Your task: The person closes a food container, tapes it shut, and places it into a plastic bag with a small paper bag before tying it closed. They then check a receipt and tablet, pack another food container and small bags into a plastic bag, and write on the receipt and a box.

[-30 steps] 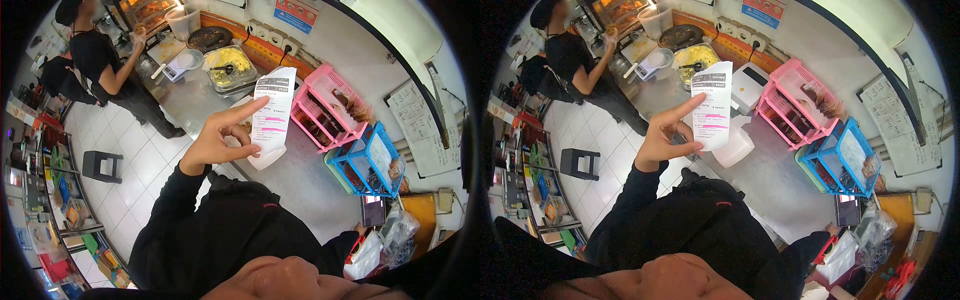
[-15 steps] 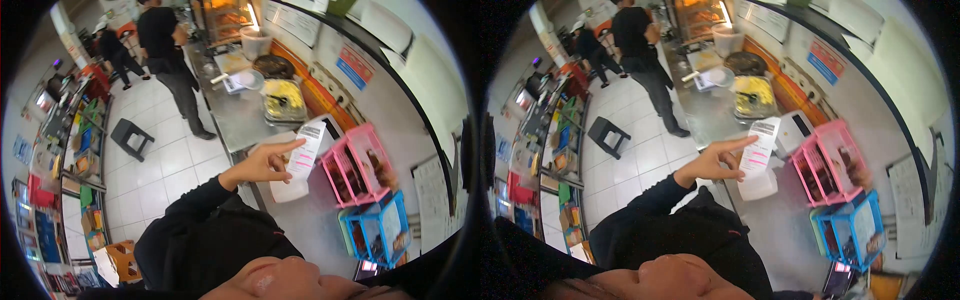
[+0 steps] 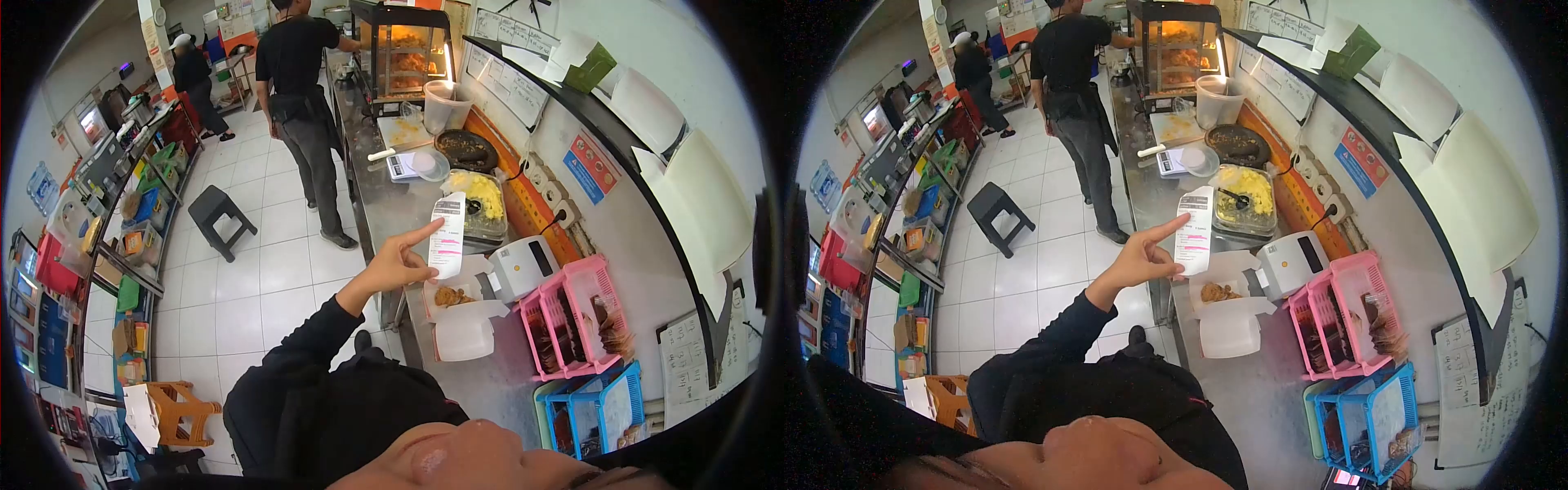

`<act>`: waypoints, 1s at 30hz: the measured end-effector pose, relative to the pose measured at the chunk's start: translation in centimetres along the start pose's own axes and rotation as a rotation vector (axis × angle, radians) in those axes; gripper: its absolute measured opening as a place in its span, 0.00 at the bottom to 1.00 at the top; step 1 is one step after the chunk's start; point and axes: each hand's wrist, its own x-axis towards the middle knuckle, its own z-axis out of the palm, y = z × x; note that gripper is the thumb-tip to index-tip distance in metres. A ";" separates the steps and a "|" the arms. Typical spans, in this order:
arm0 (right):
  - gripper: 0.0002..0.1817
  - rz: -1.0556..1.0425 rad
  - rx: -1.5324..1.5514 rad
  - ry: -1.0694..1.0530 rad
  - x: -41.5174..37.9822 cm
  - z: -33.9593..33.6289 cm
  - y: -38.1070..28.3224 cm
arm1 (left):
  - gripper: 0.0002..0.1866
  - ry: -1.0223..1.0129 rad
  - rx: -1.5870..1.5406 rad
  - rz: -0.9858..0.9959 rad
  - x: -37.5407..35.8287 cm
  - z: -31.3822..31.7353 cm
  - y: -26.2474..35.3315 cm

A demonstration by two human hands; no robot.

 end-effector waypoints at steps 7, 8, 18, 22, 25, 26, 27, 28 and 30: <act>0.23 -0.236 0.151 0.022 -1.0 -2.5 6.8 | 0.41 -0.080 -0.005 0.005 -0.1 1.0 -1.5; 0.22 -0.266 0.179 0.022 -1.7 -2.6 7.5 | 0.41 -0.082 -0.002 0.007 -0.3 1.2 -1.8; 0.16 -0.489 0.630 0.199 -13.1 -13.9 -6.9 | 0.43 -0.174 0.054 0.123 2.5 2.9 2.2; 0.16 -0.518 0.284 -0.072 -21.1 -25.5 -12.7 | 0.42 -0.210 0.058 0.114 1.4 4.6 2.4; 0.30 -0.330 -0.021 -0.426 -31.0 -12.3 -9.2 | 0.42 -0.297 -0.078 0.046 0.0 4.8 0.1; 0.36 -0.333 -0.261 -0.777 -34.7 -13.5 -9.4 | 0.42 -0.289 -0.010 -0.004 -0.6 4.9 -0.6; 0.36 -0.335 -0.273 -0.792 -35.4 -12.9 -8.7 | 0.42 -0.286 -0.009 -0.023 -1.4 5.1 -0.8; 0.40 -0.350 -0.217 -0.719 -35.7 -11.9 -8.0 | 0.42 -0.277 0.026 -0.045 -2.2 5.3 -0.6; 0.45 -0.370 -0.051 -0.565 -36.9 -10.5 -7.9 | 0.42 -0.271 0.026 -0.077 -2.7 5.0 -0.2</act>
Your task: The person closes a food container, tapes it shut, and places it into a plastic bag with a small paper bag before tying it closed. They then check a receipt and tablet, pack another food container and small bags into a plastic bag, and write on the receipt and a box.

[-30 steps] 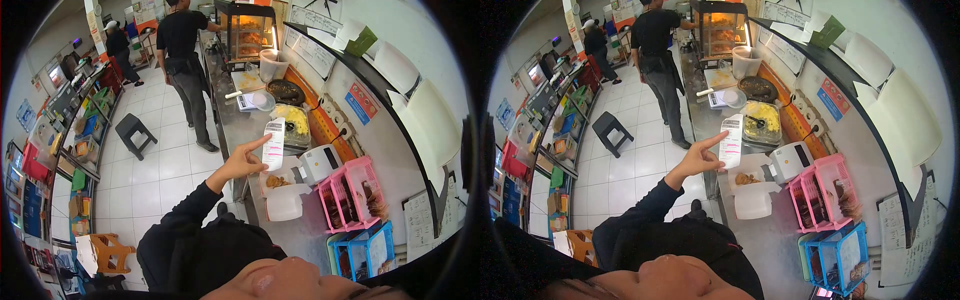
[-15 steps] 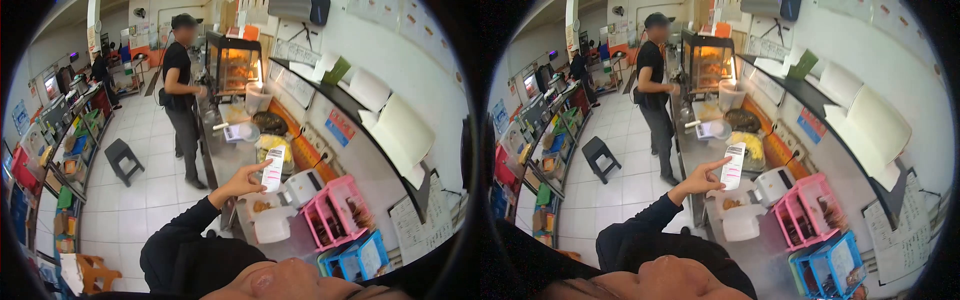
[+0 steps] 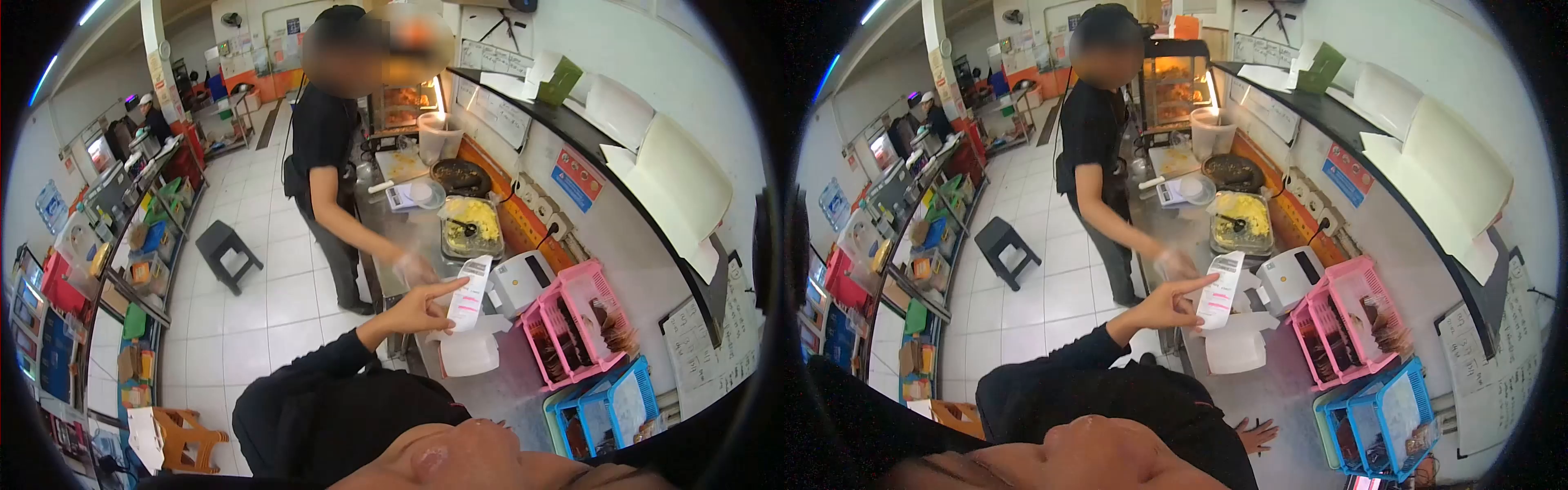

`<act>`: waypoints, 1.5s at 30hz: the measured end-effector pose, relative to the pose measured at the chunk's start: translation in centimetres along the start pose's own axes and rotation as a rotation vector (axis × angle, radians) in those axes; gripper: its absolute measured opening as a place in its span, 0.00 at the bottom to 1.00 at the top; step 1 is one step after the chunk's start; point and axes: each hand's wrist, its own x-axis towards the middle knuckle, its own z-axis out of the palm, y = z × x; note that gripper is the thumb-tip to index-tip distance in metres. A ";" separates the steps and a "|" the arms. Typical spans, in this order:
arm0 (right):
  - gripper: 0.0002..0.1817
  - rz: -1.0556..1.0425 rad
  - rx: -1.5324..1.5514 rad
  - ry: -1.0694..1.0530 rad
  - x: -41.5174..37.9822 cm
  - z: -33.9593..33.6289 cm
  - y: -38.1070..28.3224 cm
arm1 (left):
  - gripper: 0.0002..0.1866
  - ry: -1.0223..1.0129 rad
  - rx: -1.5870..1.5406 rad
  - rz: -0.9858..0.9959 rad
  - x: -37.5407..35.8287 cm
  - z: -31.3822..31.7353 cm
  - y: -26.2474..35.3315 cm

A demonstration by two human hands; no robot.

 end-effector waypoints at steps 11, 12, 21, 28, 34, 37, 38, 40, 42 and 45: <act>0.45 0.031 -0.035 -0.148 0.6 0.4 0.4 | 0.42 -0.218 -0.147 -0.083 -0.8 2.8 -4.6; 0.44 0.024 -0.040 -0.103 0.7 1.0 0.3 | 0.42 -0.219 -0.157 -0.086 -0.9 3.5 -4.5; 0.44 -0.152 -0.017 0.087 1.6 5.2 2.9 | 0.43 -0.421 -0.072 -0.011 -1.3 4.9 -5.8; 0.41 -0.146 0.094 -0.041 2.0 2.8 3.2 | 0.43 -0.401 -0.102 -0.019 -1.5 4.5 -5.8; 0.24 -0.210 0.102 0.175 1.7 3.0 4.0 | 0.44 -0.405 -0.119 -0.048 -1.3 4.1 -6.3; 0.18 -0.095 0.088 0.165 1.2 3.1 3.6 | 0.43 -0.381 -0.139 -0.014 -1.4 3.9 -5.7; 0.16 -0.052 0.073 0.145 0.9 2.3 2.7 | 0.43 -0.384 -0.140 -0.018 -1.4 3.9 -5.8; 0.15 -0.005 0.057 0.124 0.7 1.9 1.9 | 0.43 -0.379 -0.096 0.000 -1.4 3.8 -5.8; 0.11 0.018 0.010 0.133 0.8 2.3 1.9 | 0.43 -0.397 -0.109 -0.012 -1.5 3.8 -5.6; 0.11 0.034 -0.030 0.095 1.0 2.6 2.0 | 0.43 -0.415 -0.123 -0.010 -1.3 4.0 -6.0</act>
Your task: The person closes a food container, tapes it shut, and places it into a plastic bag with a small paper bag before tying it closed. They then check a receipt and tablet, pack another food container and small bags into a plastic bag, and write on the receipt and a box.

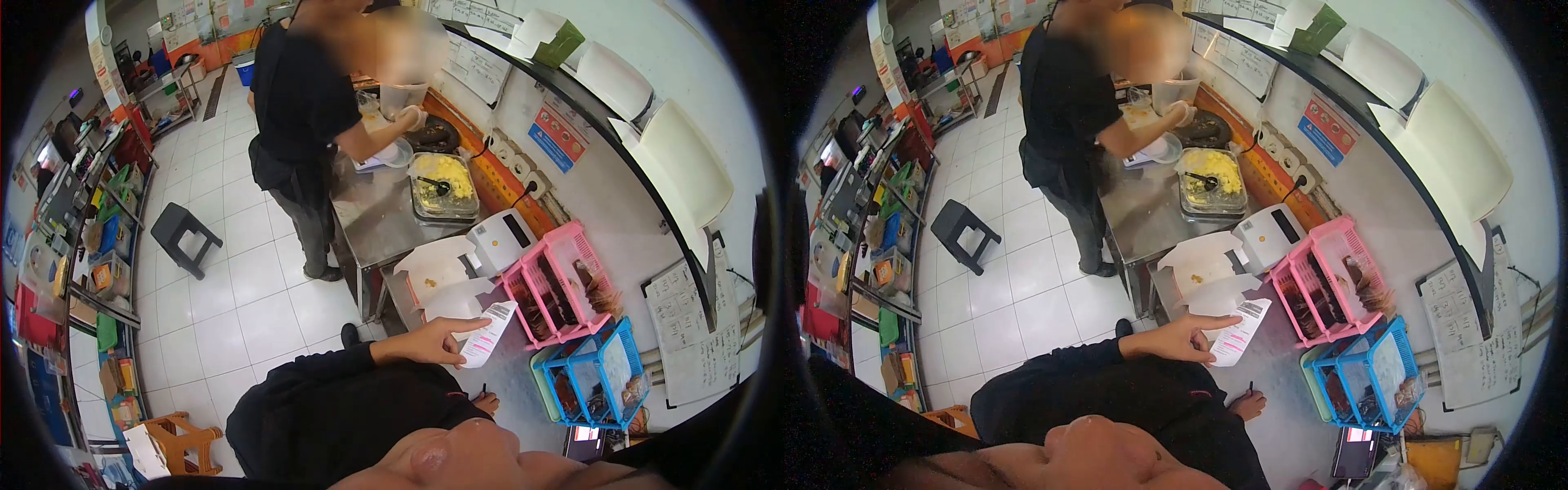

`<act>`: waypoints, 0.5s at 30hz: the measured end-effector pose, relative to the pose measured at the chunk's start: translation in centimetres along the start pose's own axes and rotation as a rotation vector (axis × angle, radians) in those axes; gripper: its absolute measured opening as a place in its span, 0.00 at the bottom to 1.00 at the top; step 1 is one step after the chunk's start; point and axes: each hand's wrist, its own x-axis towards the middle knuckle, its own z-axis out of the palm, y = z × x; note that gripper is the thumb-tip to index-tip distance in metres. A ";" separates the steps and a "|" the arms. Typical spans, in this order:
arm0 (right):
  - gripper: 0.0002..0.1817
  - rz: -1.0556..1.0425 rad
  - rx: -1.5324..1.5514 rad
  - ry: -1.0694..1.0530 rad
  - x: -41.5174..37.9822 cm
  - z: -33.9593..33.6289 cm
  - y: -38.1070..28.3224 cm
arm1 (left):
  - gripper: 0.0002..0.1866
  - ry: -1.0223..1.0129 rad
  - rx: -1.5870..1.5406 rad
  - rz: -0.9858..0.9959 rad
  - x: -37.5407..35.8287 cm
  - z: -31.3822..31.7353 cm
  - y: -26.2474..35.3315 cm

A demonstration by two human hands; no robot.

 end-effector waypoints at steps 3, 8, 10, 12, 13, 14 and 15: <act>0.12 -0.010 0.010 -0.008 0.2 0.4 0.4 | 0.42 -0.005 0.019 0.024 0.1 0.1 -0.3; 0.12 0.007 0.009 0.019 0.4 0.7 0.4 | 0.44 0.001 -0.012 0.048 0.5 0.0 -0.7; 0.12 0.023 0.001 -0.039 0.3 0.2 0.2 | 0.44 0.013 0.008 -0.010 0.3 0.1 -0.4; 0.12 -0.010 0.023 -0.040 0.4 0.1 0.4 | 0.43 0.011 -0.013 -0.018 0.3 0.1 -0.6; 0.12 -0.016 0.025 -0.035 0.4 0.1 0.5 | 0.43 0.007 -0.032 -0.029 0.4 0.2 -0.7; 0.12 -0.022 0.016 -0.042 0.3 0.1 0.6 | 0.43 0.014 -0.029 -0.022 0.4 0.3 -0.8; 0.11 -0.031 0.009 -0.050 0.5 0.1 0.6 | 0.43 0.025 -0.022 -0.011 0.3 0.4 -0.9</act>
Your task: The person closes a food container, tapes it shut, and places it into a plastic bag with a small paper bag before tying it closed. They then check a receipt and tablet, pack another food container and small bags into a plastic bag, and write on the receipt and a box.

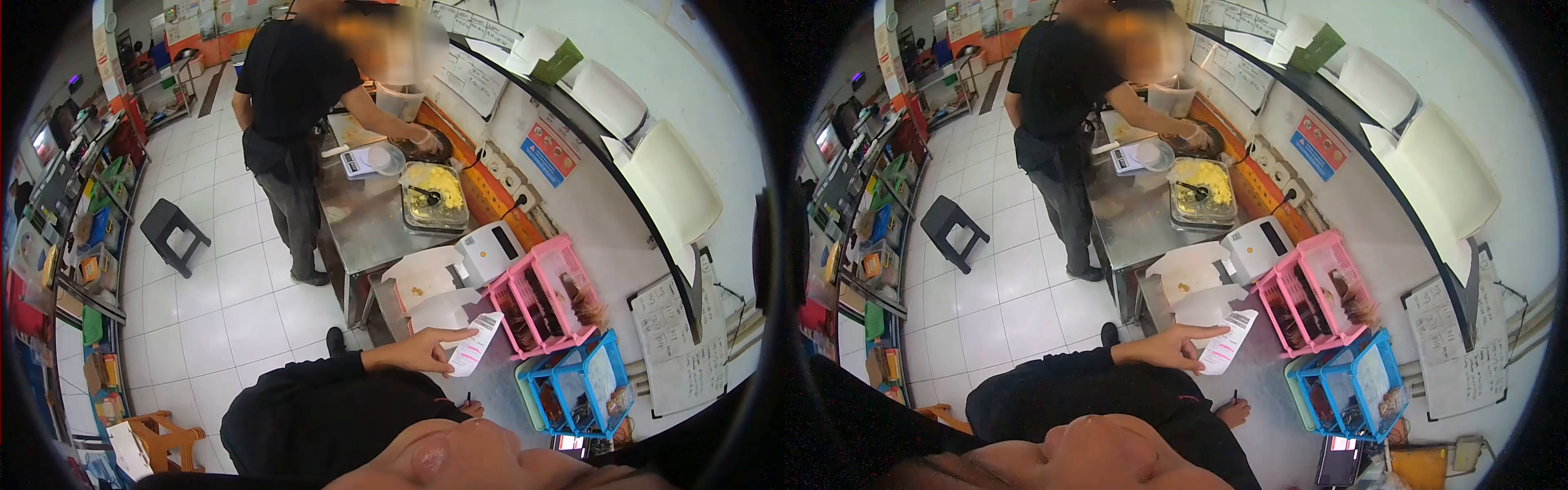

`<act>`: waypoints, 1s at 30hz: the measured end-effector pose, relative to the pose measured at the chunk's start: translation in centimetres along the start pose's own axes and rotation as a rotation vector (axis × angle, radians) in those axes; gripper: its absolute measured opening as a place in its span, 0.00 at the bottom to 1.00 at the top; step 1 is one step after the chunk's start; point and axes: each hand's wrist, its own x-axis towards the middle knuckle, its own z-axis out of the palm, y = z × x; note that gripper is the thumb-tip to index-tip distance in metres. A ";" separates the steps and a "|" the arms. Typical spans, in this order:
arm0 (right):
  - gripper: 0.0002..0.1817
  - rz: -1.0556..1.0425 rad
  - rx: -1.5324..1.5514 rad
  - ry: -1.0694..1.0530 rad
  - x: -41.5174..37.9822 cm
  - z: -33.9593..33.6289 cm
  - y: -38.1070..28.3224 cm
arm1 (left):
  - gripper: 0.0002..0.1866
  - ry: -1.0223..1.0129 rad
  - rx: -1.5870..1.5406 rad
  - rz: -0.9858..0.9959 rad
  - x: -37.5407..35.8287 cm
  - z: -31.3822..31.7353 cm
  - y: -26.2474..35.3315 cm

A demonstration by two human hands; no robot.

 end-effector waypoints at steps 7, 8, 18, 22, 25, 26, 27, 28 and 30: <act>0.11 -0.057 0.045 0.027 -0.1 -0.1 0.0 | 0.44 0.018 0.041 0.049 0.1 0.3 -0.4; 0.11 -0.049 0.033 0.028 -0.1 -0.1 0.0 | 0.44 0.011 0.029 0.036 0.2 0.4 -0.6; 0.11 -0.070 0.083 0.139 -0.3 0.8 0.6 | 0.43 -0.104 0.024 0.014 2.0 1.9 -0.6; 0.11 -0.044 0.075 0.167 -0.5 0.5 0.2 | 0.43 -0.140 0.020 0.021 2.3 2.0 -0.6; 0.11 -0.089 0.112 0.169 -0.8 -0.3 0.1 | 0.42 -0.154 0.003 0.012 2.4 2.0 -0.7; 0.11 -0.082 0.114 0.169 -0.7 -0.3 0.1 | 0.42 -0.135 -0.005 0.019 2.5 1.9 -0.8; 0.11 -0.077 0.119 0.170 -0.8 -0.3 0.2 | 0.42 -0.116 -0.014 0.026 2.5 1.9 -0.8; 0.10 -0.073 0.127 0.173 -0.7 -0.2 0.2 | 0.42 -0.120 -0.011 0.023 2.5 1.9 -0.8; 0.10 -0.067 0.125 0.183 -0.9 -0.1 0.2 | 0.45 -0.097 0.031 0.082 2.5 2.0 -0.6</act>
